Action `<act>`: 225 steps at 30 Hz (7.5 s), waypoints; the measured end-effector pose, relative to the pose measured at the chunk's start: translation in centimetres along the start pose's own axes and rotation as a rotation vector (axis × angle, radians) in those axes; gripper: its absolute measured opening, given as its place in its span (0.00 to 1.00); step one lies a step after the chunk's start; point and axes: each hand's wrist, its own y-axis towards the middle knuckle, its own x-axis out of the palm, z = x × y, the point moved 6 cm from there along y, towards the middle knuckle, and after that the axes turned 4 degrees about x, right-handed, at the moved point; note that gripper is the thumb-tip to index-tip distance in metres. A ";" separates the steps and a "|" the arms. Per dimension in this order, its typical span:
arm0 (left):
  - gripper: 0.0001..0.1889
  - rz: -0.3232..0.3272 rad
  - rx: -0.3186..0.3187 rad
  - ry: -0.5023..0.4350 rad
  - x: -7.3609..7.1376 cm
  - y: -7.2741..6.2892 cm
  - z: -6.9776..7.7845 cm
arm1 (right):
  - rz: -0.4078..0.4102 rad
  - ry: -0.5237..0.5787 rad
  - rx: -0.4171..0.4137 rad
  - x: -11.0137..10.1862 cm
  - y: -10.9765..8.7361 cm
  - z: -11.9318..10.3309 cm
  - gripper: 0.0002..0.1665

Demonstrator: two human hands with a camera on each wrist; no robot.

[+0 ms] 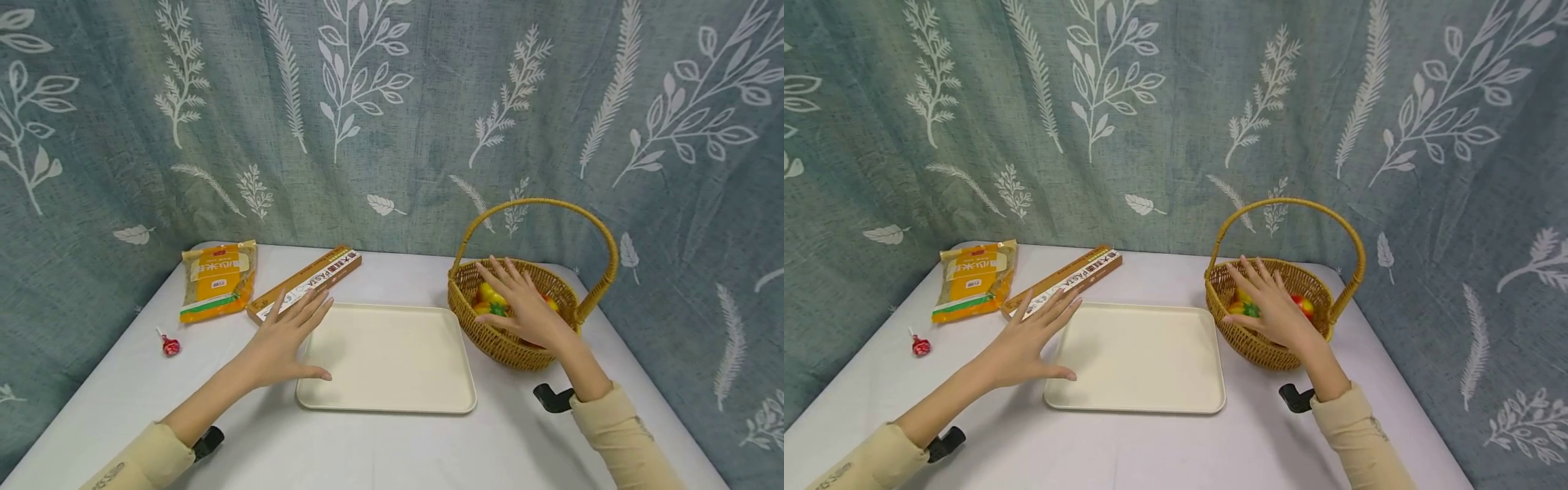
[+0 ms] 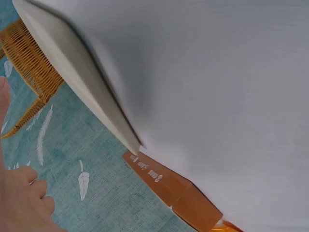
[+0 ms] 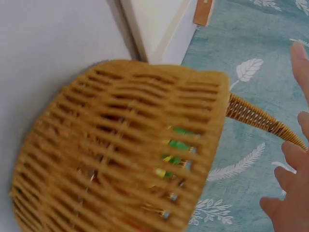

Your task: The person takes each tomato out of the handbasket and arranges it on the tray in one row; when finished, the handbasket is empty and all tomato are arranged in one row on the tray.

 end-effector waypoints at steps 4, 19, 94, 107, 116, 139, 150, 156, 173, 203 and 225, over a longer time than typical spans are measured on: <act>0.66 -0.038 -0.034 -0.094 0.6 -0.9 -0.3 | -0.038 0.087 0.006 0.0 0.3 0.8 0.53; 0.69 -0.191 -0.166 -0.447 3.0 -3.1 -1.5 | -0.127 0.120 0.063 -0.4 -0.4 3.8 0.50; 0.65 -0.238 -0.179 -0.618 5.3 -3.8 -2.0 | -0.461 0.042 0.080 1.5 2.6 6.9 0.36; 0.65 -0.243 -0.190 -0.649 5.1 -3.9 -1.8 | -0.474 0.029 0.071 0.1 2.7 5.9 0.34; 0.65 -0.244 -0.206 -0.653 5.2 -3.9 -1.8 | -0.464 0.012 0.075 -1.7 2.5 4.5 0.37; 0.65 -0.237 -0.234 -0.645 5.3 -3.9 -2.0 | -0.241 -0.019 0.108 -3.8 1.4 3.7 0.40; 0.66 -0.244 -0.262 -0.657 5.5 -4.0 -2.1 | -0.188 0.056 0.097 -3.3 1.8 1.8 0.40; 0.66 -0.245 -0.263 -0.673 5.8 -4.1 -2.2 | -0.174 0.127 0.108 -2.8 2.3 0.4 0.42; 0.65 -0.234 -0.251 -0.673 5.3 -4.0 -2.0 | -0.126 0.220 0.036 -0.8 3.8 -2.9 0.40; 0.66 -0.236 -0.268 -0.652 5.6 -4.0 -2.2 | -0.206 0.372 -0.063 6.4 7.0 -8.3 0.40; 0.66 -0.242 -0.290 -0.651 5.9 -3.9 -2.4 | -0.318 0.389 -0.119 12.1 10.2 -12.8 0.36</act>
